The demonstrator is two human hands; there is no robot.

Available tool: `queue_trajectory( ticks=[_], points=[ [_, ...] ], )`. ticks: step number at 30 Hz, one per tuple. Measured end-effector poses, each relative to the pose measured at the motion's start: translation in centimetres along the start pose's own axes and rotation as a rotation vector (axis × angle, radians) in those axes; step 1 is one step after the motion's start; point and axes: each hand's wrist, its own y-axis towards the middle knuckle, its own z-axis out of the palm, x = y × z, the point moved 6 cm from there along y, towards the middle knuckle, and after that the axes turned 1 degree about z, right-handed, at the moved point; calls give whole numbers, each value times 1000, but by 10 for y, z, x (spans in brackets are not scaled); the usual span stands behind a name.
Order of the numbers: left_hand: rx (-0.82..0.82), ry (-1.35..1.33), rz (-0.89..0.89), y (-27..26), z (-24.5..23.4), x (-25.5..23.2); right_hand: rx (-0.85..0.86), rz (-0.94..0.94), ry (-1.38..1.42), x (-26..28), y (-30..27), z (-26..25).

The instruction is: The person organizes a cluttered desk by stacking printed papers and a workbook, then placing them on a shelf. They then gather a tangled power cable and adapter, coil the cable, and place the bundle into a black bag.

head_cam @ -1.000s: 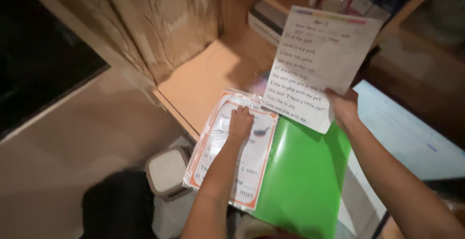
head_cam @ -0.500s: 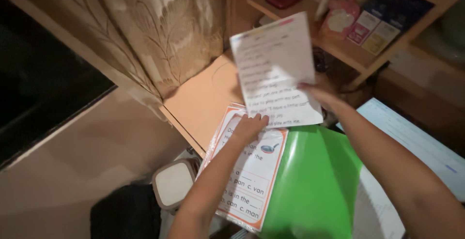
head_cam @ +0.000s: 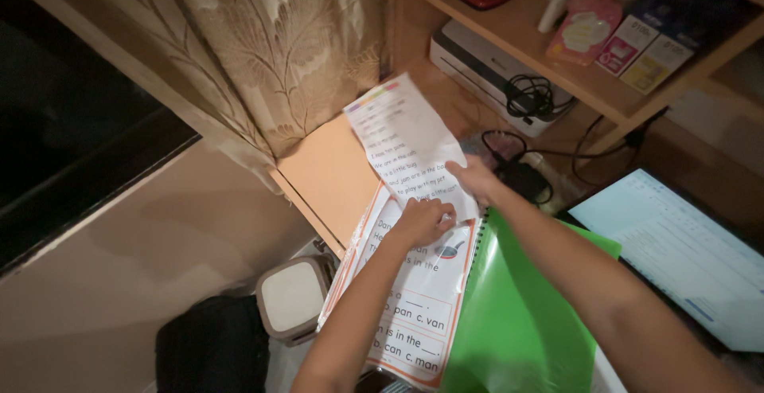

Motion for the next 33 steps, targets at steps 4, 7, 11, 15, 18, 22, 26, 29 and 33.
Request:
queue_trajectory(
  ticks=[4, 7, 11, 15, 18, 22, 26, 29, 33],
  points=[
    [-83, 16, 22, 4, -1, -1, 209, 86, -190, -22, 7, -15],
    [-143, -61, 75, 5, -5, -10, 170, -67, -319, -51, 38, -15],
    [-167, -86, 110, 6, -12, -19, -75, -559, -394, -50, 28, -11],
    [-189, -26, 122, 1, -21, -12, 110, -182, -251, -51, -4, -12],
    [-209, 159, 63, 1, -18, 3, 218, -13, -387, -45, -17, -26],
    [-5, 500, -70, 5, -9, 39, 352, -47, -419, -44, -20, -41],
    [55, 566, -117, 1, -22, 68, 340, -7, -589, -40, -21, -40],
    [159, 530, -149, -5, -28, 80, 191, 42, -441, -36, -22, -42],
    [147, 564, -163, -8, -34, 86, 35, 68, -420, -36, -21, -57]
  ],
)
